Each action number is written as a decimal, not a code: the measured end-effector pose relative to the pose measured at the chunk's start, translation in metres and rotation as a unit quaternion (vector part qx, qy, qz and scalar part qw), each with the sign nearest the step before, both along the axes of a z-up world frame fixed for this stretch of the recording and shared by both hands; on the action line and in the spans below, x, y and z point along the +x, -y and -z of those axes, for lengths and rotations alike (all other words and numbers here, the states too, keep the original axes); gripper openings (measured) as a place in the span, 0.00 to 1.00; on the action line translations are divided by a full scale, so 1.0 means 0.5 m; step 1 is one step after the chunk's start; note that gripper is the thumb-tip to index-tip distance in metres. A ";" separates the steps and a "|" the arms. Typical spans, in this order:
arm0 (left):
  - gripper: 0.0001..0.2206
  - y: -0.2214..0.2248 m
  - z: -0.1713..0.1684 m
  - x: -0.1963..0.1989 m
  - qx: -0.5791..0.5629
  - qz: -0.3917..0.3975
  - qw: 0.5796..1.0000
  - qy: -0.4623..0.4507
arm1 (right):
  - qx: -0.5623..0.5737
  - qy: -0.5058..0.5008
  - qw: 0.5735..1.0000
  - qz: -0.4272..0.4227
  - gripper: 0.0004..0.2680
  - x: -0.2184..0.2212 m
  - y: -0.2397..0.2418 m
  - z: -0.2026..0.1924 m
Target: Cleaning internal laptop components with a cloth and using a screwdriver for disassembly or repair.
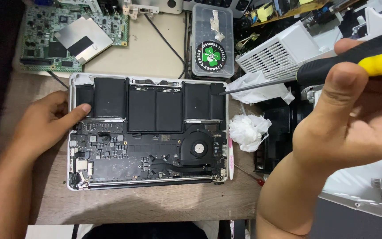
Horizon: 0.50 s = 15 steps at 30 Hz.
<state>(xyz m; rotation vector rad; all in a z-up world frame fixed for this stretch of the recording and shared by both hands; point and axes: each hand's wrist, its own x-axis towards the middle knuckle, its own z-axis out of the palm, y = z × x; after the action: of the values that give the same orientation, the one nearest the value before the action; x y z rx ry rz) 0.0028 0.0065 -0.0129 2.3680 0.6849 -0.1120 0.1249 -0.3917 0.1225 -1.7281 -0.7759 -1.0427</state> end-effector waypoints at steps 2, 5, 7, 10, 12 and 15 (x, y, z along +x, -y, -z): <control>0.17 -0.005 0.010 -0.002 -0.005 0.006 1.000 0.016 | -0.008 -0.001 1.000 -0.005 0.11 -0.001 -0.002 -0.005; 0.18 -0.003 0.007 -0.001 -0.001 0.012 1.000 0.022 | -0.004 -0.003 1.000 -0.017 0.12 0.003 -0.001 -0.003; 0.20 0.002 -0.004 0.000 0.010 0.011 1.000 0.011 | 0.008 -0.005 1.000 -0.026 0.12 0.000 -0.002 -0.005; 0.18 0.007 -0.012 0.002 0.004 -0.007 1.000 -0.011 | -0.031 -0.008 0.999 -0.031 0.14 -0.006 -0.009 -0.016; 0.19 -0.001 0.000 0.002 0.003 0.010 1.000 0.007 | -0.016 -0.004 0.999 -0.043 0.12 -0.008 -0.014 -0.018; 0.17 -0.012 0.019 0.003 -0.003 0.050 0.997 0.052 | -0.022 -0.013 0.998 -0.052 0.10 -0.007 -0.009 -0.016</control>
<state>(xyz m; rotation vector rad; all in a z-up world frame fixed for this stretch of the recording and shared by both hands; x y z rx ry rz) 0.0043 0.0127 -0.0224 2.3832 0.5165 -0.0349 0.1213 -0.3871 0.1304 -1.7155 -0.8682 -0.9381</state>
